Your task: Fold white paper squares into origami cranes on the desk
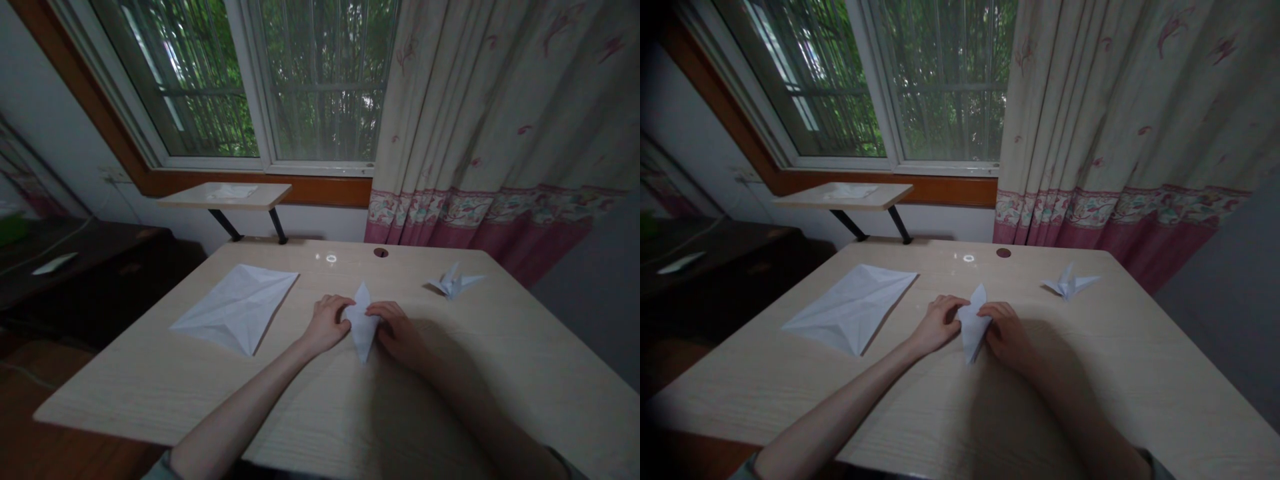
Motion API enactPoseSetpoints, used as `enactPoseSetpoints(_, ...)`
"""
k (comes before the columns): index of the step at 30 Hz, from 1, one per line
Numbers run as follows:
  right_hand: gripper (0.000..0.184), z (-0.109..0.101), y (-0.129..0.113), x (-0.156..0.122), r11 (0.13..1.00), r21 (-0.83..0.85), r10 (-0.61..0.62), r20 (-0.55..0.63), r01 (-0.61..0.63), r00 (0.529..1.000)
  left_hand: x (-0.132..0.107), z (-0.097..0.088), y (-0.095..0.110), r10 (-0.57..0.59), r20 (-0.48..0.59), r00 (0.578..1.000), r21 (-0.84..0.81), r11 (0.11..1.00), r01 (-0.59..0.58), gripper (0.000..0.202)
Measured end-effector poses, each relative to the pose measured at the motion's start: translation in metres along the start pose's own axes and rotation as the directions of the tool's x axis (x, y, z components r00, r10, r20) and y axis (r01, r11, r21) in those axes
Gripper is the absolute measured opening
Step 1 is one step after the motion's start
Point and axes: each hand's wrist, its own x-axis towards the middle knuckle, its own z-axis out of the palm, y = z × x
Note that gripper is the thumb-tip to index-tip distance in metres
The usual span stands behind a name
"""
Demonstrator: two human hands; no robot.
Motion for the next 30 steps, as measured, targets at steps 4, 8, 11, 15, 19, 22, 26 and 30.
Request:
enactPoseSetpoints(4, 0.053, -0.0009, 0.001, -0.0013, 0.998, 0.053, 0.033, 0.004, -0.034, 0.999, -0.0007, -0.0009, 0.0022, -0.001, 0.007, 1.0, -0.001, 1.0, 0.001, 0.045)
enactPoseSetpoints(8, 0.044, -0.0009, 0.0019, -0.0025, 0.997, 0.064, 0.042, -0.009, -0.042, 0.999, -0.0007, -0.0005, 0.003, -0.009, 0.015, 1.0, 0.002, 1.0, 0.009, 0.045)
enactPoseSetpoints(11, 0.04, -0.0001, 0.0033, -0.0027, 0.997, 0.063, 0.048, -0.003, -0.047, 0.999, -0.0006, 0.0002, 0.0022, 0.0, 0.013, 1.0, 0.0, 1.0, 0.0, 0.045)
enactPoseSetpoints(15, 0.035, 0.0017, 0.0057, -0.0026, 0.995, 0.079, 0.065, -0.013, -0.064, 0.998, -0.0009, 0.0, 0.0019, 0.002, 0.013, 1.0, 0.004, 1.0, -0.002, 0.043)
enactPoseSetpoints(19, 0.03, 0.0021, 0.0064, -0.0012, 0.99, 0.096, 0.107, -0.021, -0.104, 0.994, -0.0009, -0.0013, 0.0039, -0.004, 0.019, 1.0, 0.005, 1.0, 0.004, 0.04)
enactPoseSetpoints(22, 0.026, 0.0009, 0.0041, 0.0012, 0.986, 0.096, 0.141, -0.029, -0.138, 0.99, -0.0004, -0.0014, 0.0043, -0.003, 0.021, 1.0, -0.003, 1.0, 0.004, 0.036)
enactPoseSetpoints(26, 0.021, -0.0005, -0.0004, 0.0045, 0.977, 0.103, 0.192, -0.037, -0.187, 0.981, 0.0, 0.0003, 0.0013, -0.002, -0.004, 1.0, -0.025, 1.0, 0.002, 0.028)
enactPoseSetpoints(30, 0.024, 0.0004, -0.0014, 0.0058, 0.958, 0.118, 0.268, -0.049, -0.261, 0.962, -0.0006, 0.003, -0.0025, -0.004, -0.035, 0.999, -0.051, 0.999, 0.003, 0.021)
